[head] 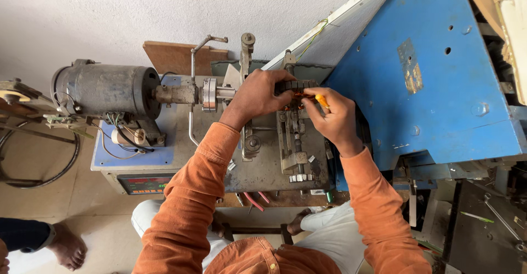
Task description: The person works on a copper-wound motor armature clamped in a bench machine, using a small yellow-handled screwdriver to adjust and seat the windings. They reposition the armature in the fixture, manipulate the winding wires by hand, and at the end handle a small component with both hands while the armature sits mounted on the machine.
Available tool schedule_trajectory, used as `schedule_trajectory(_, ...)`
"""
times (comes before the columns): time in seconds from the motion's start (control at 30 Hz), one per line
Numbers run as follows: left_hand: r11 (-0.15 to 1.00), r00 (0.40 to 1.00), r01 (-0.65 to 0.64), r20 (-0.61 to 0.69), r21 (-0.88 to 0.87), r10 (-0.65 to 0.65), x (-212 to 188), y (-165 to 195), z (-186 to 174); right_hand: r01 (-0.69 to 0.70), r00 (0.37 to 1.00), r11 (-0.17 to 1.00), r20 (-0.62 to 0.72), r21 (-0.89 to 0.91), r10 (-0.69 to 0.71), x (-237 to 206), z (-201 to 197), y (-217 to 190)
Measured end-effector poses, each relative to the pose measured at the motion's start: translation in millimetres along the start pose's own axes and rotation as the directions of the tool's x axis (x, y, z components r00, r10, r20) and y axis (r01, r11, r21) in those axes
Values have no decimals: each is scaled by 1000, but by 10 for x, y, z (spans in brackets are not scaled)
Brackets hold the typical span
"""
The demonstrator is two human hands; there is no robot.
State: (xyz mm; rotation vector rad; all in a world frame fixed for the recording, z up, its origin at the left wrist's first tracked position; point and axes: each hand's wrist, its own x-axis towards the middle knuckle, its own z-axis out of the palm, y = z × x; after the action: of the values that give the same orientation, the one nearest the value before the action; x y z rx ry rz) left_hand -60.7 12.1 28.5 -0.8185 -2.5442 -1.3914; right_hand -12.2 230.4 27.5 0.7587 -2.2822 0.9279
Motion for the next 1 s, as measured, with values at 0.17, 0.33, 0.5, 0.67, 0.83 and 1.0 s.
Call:
schedule_trajectory(0.17, 1000, 1000, -24, -21, 12, 24, 86, -43, 4, 189, 982, 979, 15, -77, -188, 92, 120, 210)
schedule_trajectory(0.33, 999, 999, -28, -15, 25, 29, 286, -243, 28, 253, 967, 966, 56, -46, -250, 276, 250, 597)
schedule_trajectory(0.5, 999, 1000, -25, -9, 29, 25, 408, -411, 34, 264, 962, 964, 83, -35, -260, 374, 355, 766)
schedule_trajectory(0.67, 998, 998, -48, -25, 39, 49, 351, -365, 25, 305, 951, 950, 79, -62, -300, 339, 341, 732)
schedule_trajectory(0.83, 998, 997, -56, -42, 26, 57, 324, -355, -39, 356, 934, 930, 62, -94, -351, 316, 426, 782)
schedule_trajectory(1.0, 999, 999, 41, 15, 32, -41, 352, -370, -93, 397, 917, 910, 21, -117, -397, 332, 516, 849)
